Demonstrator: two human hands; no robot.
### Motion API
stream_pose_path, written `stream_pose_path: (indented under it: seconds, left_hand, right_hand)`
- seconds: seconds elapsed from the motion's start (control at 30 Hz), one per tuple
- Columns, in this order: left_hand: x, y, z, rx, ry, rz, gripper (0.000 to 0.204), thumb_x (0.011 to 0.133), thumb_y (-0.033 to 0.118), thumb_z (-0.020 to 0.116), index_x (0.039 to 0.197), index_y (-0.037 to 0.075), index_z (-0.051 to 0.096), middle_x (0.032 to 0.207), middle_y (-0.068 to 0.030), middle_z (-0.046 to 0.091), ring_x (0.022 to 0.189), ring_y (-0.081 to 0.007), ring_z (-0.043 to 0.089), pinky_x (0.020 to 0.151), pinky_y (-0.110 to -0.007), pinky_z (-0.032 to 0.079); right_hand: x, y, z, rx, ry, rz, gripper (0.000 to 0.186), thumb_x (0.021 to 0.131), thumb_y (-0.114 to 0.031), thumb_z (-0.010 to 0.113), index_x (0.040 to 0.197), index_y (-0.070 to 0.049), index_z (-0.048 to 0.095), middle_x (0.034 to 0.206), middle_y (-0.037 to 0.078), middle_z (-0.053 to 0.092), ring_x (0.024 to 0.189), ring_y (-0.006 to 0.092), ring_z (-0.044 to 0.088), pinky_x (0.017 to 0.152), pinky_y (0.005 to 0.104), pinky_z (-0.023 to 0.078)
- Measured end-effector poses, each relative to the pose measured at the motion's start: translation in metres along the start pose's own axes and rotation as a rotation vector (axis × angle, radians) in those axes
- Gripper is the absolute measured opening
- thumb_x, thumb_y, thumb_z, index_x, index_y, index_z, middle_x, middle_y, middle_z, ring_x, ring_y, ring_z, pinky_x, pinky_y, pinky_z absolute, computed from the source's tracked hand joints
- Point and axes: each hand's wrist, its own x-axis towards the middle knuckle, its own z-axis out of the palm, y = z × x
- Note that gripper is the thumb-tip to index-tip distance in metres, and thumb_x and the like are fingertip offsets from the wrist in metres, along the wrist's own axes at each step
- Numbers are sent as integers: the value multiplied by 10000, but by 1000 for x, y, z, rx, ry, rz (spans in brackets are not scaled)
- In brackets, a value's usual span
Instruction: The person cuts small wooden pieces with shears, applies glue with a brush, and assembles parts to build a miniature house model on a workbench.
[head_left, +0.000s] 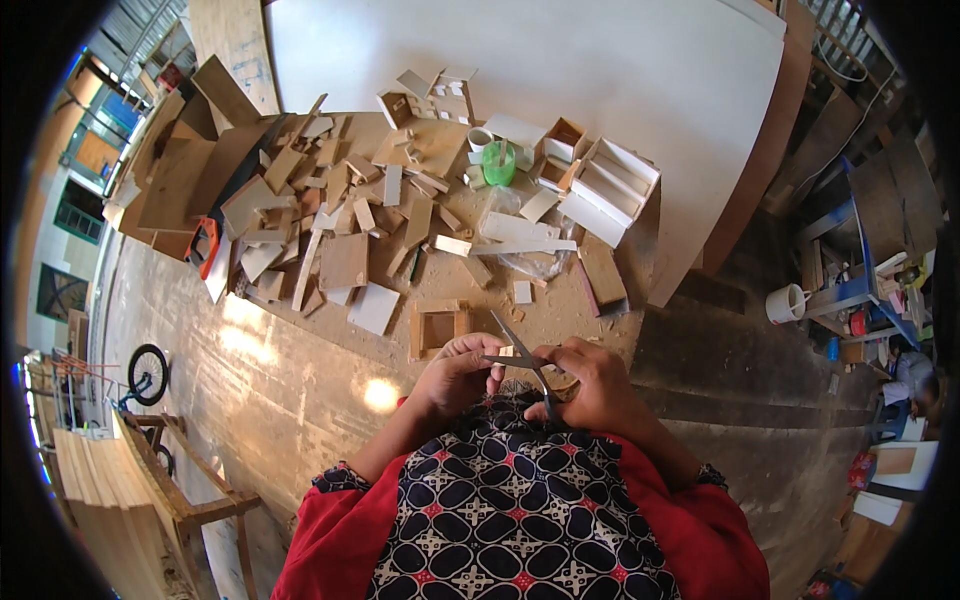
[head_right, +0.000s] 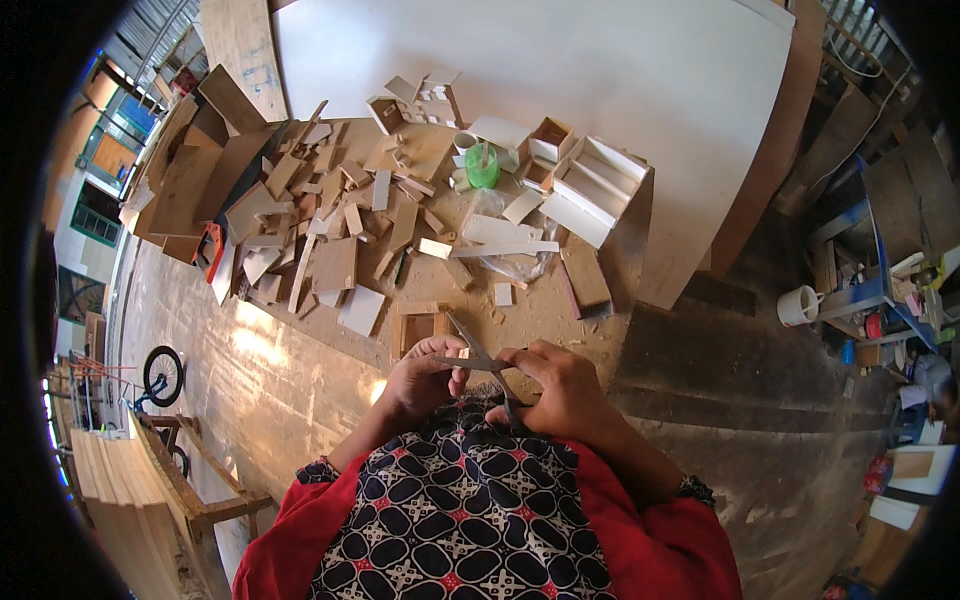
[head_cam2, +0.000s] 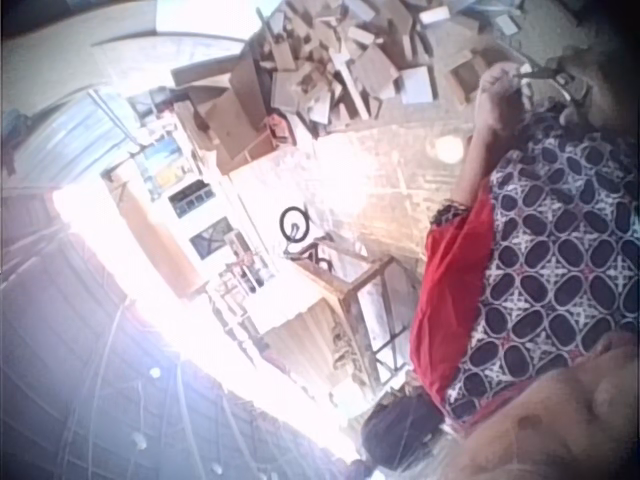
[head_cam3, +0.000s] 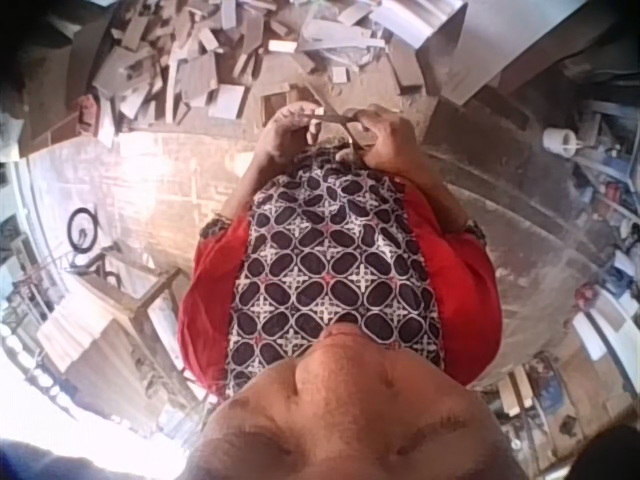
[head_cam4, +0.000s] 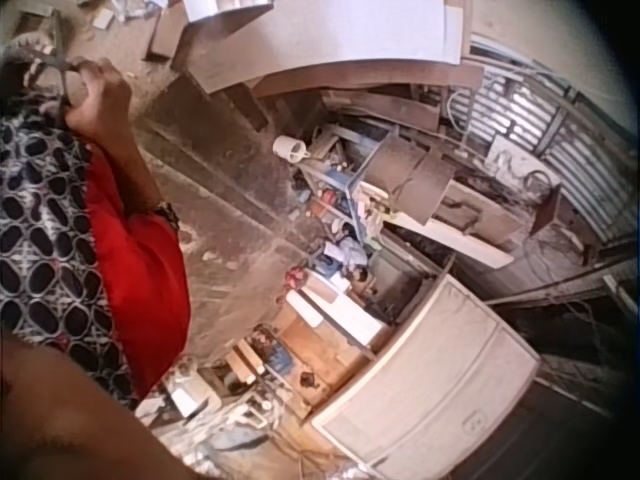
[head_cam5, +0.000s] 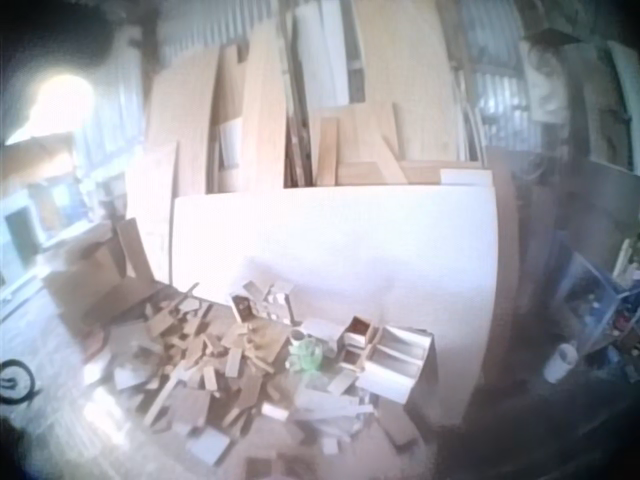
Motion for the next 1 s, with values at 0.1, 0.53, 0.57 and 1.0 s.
stream_pose_path:
  seconds: [0.1, 0.53, 0.57, 1.0]
  left_hand:
    - [0, 1, -1, -31, -10, -63, 169, 826, 89, 579, 971, 14, 624, 712, -82, 605, 577, -171, 554, 527, -260, 450]
    - [1, -4, 5, -4, 77, -107, 117, 878, 85, 596, 980, 44, 634, 750, -69, 624, 621, -158, 582, 559, -279, 472]
    - [1, -4, 4, 4, 71, -102, 117, 879, 92, 599, 981, 48, 635, 753, -66, 626, 626, -156, 584, 563, -280, 472]
    - [2, 0, 7, 153, 72, -154, 80, 876, 90, 622, 926, 30, 634, 737, -67, 648, 624, -140, 613, 558, -250, 482]
  right_hand:
    - [-1, 1, -1, -53, -4, 2, 627, 582, -510, 831, 1061, -146, 656, 766, 77, 569, 658, 266, 606, 588, 384, 480]
    - [-12, 25, 13, -87, 68, -125, 572, 635, -520, 784, 992, -88, 669, 654, 67, 577, 575, 249, 598, 506, 365, 452]
    - [-13, 25, 14, -79, 65, -109, 567, 638, -515, 785, 991, -86, 669, 652, 66, 576, 577, 251, 599, 508, 365, 453]
    - [-7, 17, 7, -82, 112, -89, 701, 524, -533, 842, 1044, -96, 668, 715, 76, 550, 645, 257, 584, 581, 365, 480]
